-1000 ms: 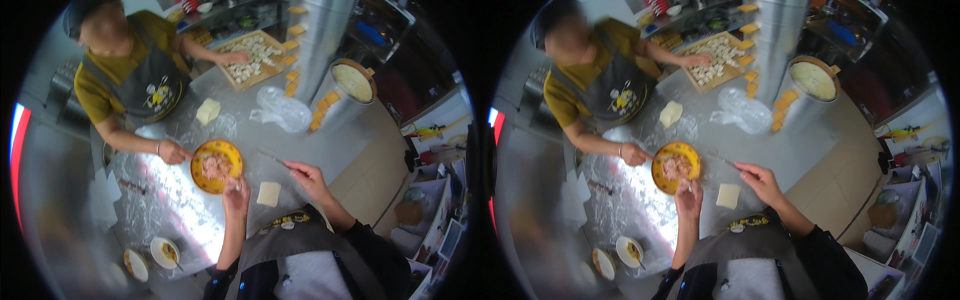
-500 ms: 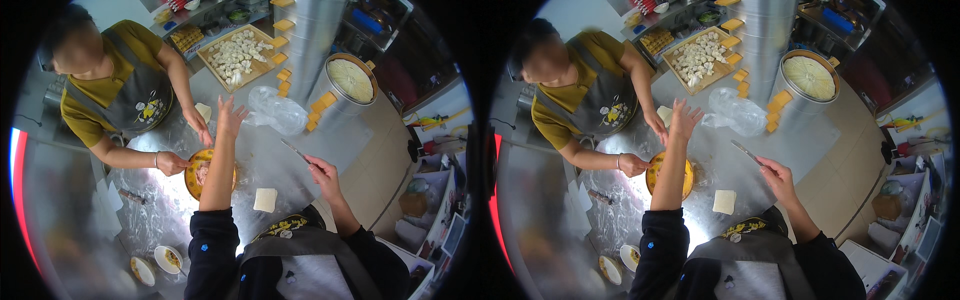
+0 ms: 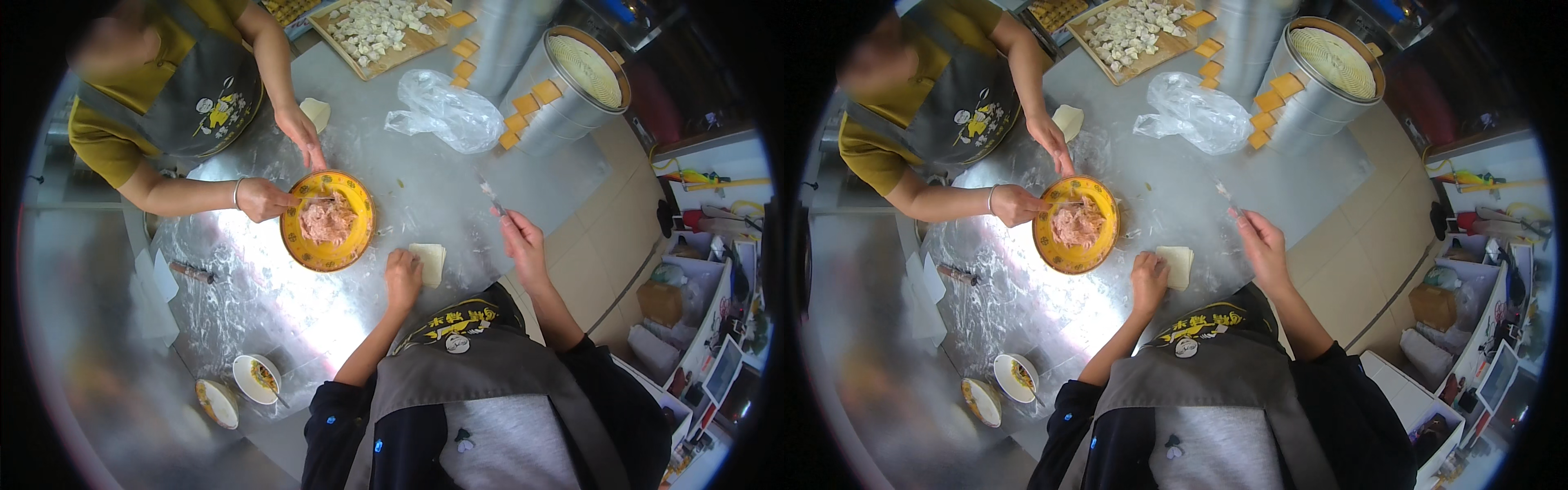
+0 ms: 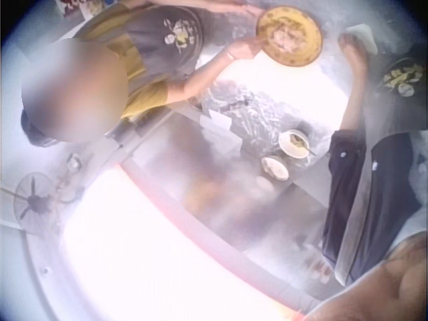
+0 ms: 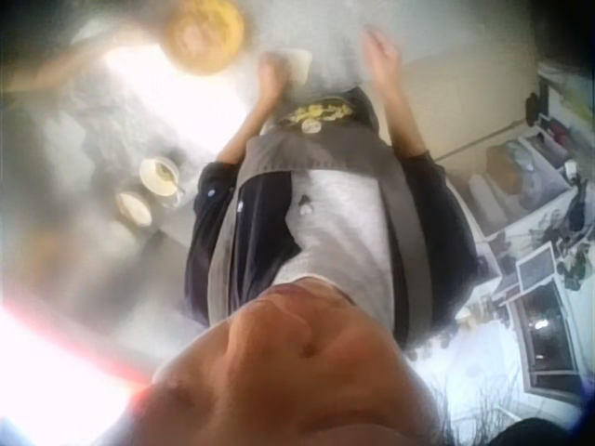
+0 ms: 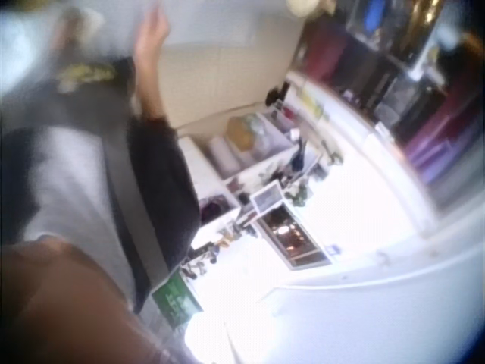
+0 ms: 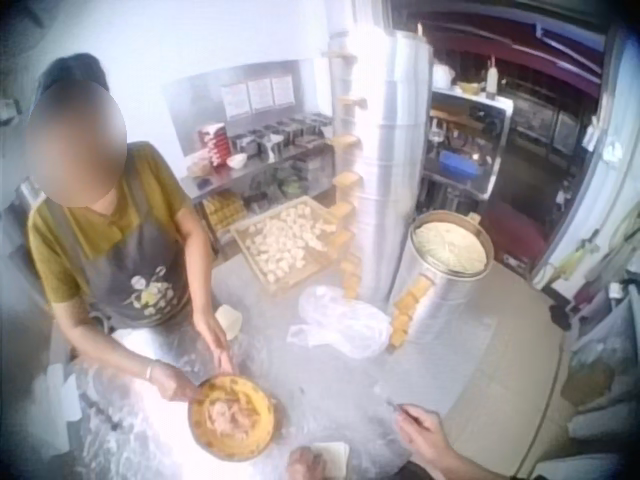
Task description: The person fills square dumpling wrappers with a meat mixture using a small spatula and folds them into dumplings. They place the finished dumplings onto a wooden tray while another person works alongside them.
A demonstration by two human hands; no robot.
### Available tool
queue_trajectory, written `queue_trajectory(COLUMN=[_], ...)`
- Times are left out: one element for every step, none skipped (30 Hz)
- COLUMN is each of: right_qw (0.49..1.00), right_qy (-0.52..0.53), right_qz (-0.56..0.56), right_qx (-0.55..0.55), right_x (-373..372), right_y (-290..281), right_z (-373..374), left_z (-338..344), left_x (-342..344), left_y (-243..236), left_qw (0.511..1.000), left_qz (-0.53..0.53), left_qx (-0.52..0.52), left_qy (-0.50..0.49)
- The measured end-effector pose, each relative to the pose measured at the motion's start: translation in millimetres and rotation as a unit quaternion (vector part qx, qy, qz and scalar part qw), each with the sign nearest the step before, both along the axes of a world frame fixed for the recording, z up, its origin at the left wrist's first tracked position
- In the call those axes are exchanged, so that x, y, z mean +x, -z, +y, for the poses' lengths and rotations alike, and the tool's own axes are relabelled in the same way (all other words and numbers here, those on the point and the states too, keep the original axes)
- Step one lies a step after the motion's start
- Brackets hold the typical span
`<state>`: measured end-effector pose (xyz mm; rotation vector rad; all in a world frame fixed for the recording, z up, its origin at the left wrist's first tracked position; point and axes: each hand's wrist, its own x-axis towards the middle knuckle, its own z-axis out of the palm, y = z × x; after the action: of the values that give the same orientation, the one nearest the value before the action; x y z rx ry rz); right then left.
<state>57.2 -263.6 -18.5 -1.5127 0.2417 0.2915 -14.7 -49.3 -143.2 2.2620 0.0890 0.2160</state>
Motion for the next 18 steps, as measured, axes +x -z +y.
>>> queue_trajectory(right_qw=[1.0, 1.0, 1.0, 1.0, 0.999, 0.999, 0.998, 0.997, 0.994, 0.992, 0.988, 0.983, 0.983, 0.982, 0.982, 0.978, 0.974, 0.969], right_qy=[-0.003, -0.005, -0.006, -0.018, -0.03, -0.04, -0.052, -0.069, -0.087, -0.09, -0.092, -0.092, -0.089, -0.088, -0.086, -0.104, -0.119, -0.135], right_qz=[-0.002, -0.004, -0.006, -0.005, -0.005, -0.005, -0.013, -0.022, -0.032, -0.037, -0.041, -0.046, -0.045, -0.044, -0.043, -0.041, -0.038, -0.034], right_qx=[0.001, 0.001, 0.002, -0.008, -0.018, -0.028, -0.034, -0.042, -0.05, -0.084, -0.118, -0.153, -0.157, -0.161, -0.165, -0.178, -0.192, -0.205], right_x=[-2.8, -5.9, -9.3, -12.2, -14.5, -17.2, -22.5, -29.1, -34.2, -37.3, -40.8, -42.3, -40.9, -37.4, -33.5, -29.0, -25.4, -22.1], right_y=[3.7, 7.7, 13.7, 23.4, 37.3, 54.3, 79.9, 109.6, 129.2, 137.2, 137.9, 138.3, 138.5, 130.5, 124.4, 121.0, 118.9, 117.4], right_z=[4.9, 10.1, 15.2, 20.9, 26.9, 30.6, 32.4, 37.2, 41.9, 46.2, 49.7, 51.8, 52.2, 53.7, 55.7, 58.8, 61.4, 63.6], left_z=[-0.3, -0.4, 0.6, 2.2, 3.5, 4.7, 5.7, 7.9, 9.5, 10.4, 9.5, 8.2, 6.5, 5.1, 5.0, 5.2, 4.2, 3.5], left_x=[-0.9, -1.5, -1.9, -2.4, -3.3, -4.1, -4.9, -6.3, -7.0, -6.0, -4.8, -0.9, 5.1, 7.8, 8.0, 8.5, 9.0, 8.7], left_y=[6.7, 10.6, 9.9, 8.9, 7.4, 4.8, -0.5, -3.0, -3.3, -3.4, -3.8, -4.1, -4.2, -3.8, 0.1, 7.2, 10.8, 14.2], left_qw=[1.0, 1.0, 1.0, 1.0, 1.0, 1.0, 0.999, 0.999, 0.999, 0.998, 0.997, 0.997, 0.998, 0.998, 0.998, 0.998, 0.999, 0.999], left_qz=[-0.001, -0.003, -0.008, -0.014, -0.02, -0.022, -0.022, -0.024, -0.042, -0.062, -0.081, -0.07, -0.059, -0.048, -0.044, -0.04, -0.035, -0.041], left_qx=[0.008, 0.014, 0.01, 0.007, 0.002, -0.014, -0.027, -0.043, -0.025, -0.007, 0.009, 0.016, 0.023, 0.03, 0.028, 0.027, 0.024, 0.007], left_qy=[0.0, 0.001, 0.005, 0.009, 0.013, 0.015, 0.019, 0.018, 0.008, -0.005, -0.016, -0.018, -0.02, -0.023, -0.025, -0.028, -0.028, -0.03])
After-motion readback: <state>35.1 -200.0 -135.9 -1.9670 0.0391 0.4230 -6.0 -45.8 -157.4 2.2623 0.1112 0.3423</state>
